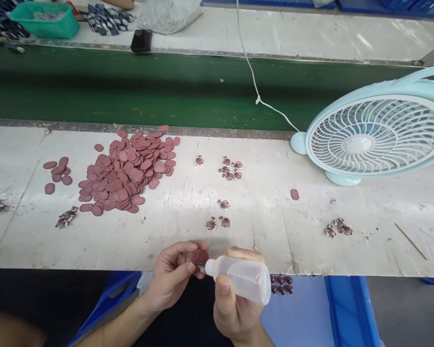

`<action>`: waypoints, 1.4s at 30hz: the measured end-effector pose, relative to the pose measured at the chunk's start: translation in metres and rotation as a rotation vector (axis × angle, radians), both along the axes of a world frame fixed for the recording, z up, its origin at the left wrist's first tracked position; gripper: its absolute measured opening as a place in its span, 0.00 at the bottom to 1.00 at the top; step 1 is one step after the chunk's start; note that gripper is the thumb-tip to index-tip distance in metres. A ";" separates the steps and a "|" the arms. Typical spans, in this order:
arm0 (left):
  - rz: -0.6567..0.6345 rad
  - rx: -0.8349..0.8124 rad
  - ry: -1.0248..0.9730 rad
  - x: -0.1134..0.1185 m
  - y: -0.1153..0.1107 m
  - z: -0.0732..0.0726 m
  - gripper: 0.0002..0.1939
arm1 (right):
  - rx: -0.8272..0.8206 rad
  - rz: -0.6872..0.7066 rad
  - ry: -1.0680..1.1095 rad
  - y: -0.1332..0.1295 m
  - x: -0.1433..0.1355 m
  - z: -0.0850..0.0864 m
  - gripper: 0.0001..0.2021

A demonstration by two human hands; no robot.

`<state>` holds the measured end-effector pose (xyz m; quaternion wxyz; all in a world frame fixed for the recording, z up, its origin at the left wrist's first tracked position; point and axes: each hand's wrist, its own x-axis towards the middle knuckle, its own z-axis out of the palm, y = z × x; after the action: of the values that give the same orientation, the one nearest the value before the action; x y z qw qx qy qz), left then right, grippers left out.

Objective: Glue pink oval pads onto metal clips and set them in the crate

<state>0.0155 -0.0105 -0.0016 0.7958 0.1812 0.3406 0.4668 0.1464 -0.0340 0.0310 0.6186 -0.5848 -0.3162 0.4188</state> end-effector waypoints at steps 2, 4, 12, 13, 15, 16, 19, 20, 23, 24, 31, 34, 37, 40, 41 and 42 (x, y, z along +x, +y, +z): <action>0.005 0.002 0.011 -0.001 0.000 -0.001 0.11 | 0.029 -0.038 -0.005 0.004 0.002 0.004 0.13; 0.002 0.005 0.015 -0.002 0.001 -0.002 0.11 | 0.024 -0.048 0.171 0.011 0.013 0.007 0.12; -0.012 -0.013 -0.028 -0.011 0.006 -0.005 0.08 | 0.056 -0.061 1.768 0.033 0.132 -0.059 0.16; -0.005 -0.033 -0.021 -0.012 0.006 -0.006 0.08 | 0.089 -0.040 1.871 0.034 0.142 -0.068 0.16; 0.015 -0.074 -0.002 -0.017 0.007 -0.007 0.08 | 0.136 0.000 1.937 0.033 0.149 -0.077 0.18; 0.030 -0.093 0.009 -0.019 0.007 -0.008 0.08 | 0.156 0.010 1.928 0.033 0.146 -0.074 0.21; 0.078 -0.135 0.037 -0.027 0.008 -0.007 0.09 | 0.174 0.038 1.627 0.032 0.123 -0.049 0.28; 0.096 -0.146 0.044 -0.029 0.009 -0.007 0.10 | 0.138 0.057 1.343 0.034 0.113 -0.037 0.28; 0.134 -0.168 0.058 -0.034 0.010 -0.006 0.10 | -0.035 0.130 0.299 0.051 0.086 -0.011 0.21; 0.143 -0.173 0.062 -0.036 0.010 -0.005 0.10 | -0.078 0.155 0.058 0.059 0.079 -0.007 0.18; 0.181 -0.198 0.086 -0.045 0.009 -0.003 0.11 | -0.219 0.479 -0.588 0.087 0.058 -0.015 0.05; 0.159 -0.192 0.088 -0.044 0.008 -0.005 0.10 | -0.276 0.530 -0.724 0.076 0.054 -0.027 0.07; 0.120 -0.181 0.079 -0.040 0.007 -0.007 0.10 | -0.323 0.544 -0.771 0.061 0.055 -0.035 0.09; 0.066 -0.160 0.083 -0.033 0.007 -0.007 0.10 | -0.329 0.539 -0.730 0.046 0.061 -0.035 0.10; 0.047 -0.148 0.087 -0.030 0.007 -0.007 0.09 | -0.318 0.515 -0.668 0.040 0.062 -0.033 0.09; 0.027 -0.132 0.090 -0.027 0.007 -0.007 0.09 | -0.302 0.482 -0.584 0.035 0.063 -0.030 0.09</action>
<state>-0.0117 -0.0038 -0.0089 0.7834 0.1445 0.4087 0.4455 0.2090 0.0012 0.0006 0.2941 -0.6726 -0.5414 0.4100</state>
